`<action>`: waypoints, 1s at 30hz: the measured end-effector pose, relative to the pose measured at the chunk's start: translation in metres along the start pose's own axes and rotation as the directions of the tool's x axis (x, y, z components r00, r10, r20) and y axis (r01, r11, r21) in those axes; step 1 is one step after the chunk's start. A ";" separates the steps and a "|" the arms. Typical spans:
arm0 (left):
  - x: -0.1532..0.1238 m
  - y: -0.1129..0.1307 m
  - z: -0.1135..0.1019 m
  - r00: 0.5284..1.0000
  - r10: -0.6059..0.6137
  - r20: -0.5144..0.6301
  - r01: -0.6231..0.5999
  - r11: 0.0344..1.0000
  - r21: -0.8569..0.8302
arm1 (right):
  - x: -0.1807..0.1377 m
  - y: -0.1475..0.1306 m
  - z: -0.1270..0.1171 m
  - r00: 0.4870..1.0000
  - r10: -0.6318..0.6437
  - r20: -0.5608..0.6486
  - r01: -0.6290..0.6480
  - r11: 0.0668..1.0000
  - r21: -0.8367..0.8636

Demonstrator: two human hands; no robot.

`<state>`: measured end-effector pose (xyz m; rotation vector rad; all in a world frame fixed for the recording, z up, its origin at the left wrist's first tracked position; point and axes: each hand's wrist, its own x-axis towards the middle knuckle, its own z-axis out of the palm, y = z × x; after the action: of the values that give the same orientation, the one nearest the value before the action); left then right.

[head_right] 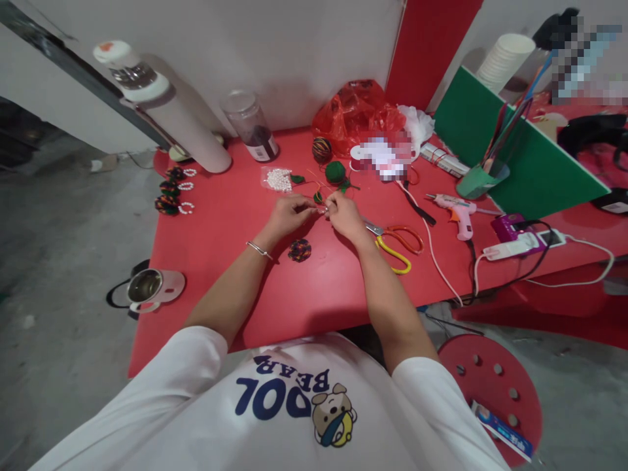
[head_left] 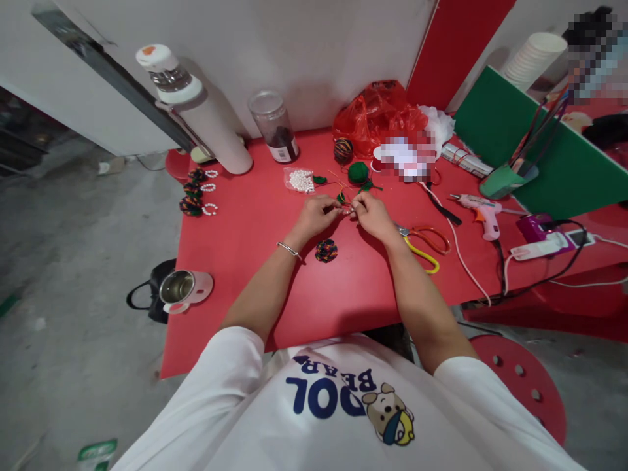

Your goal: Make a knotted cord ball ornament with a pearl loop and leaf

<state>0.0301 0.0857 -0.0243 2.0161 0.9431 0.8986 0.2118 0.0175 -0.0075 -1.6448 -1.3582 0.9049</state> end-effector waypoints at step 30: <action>0.006 -0.016 0.003 0.993 -0.024 -0.114 0.014 0.996 -0.085 | -0.002 -0.002 -0.001 0.983 -0.154 -0.104 0.142 0.983 -0.116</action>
<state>0.0304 0.0971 -0.0368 1.8981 0.9692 1.0367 0.2114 0.0160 -0.0055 -1.6250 -1.4515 0.6523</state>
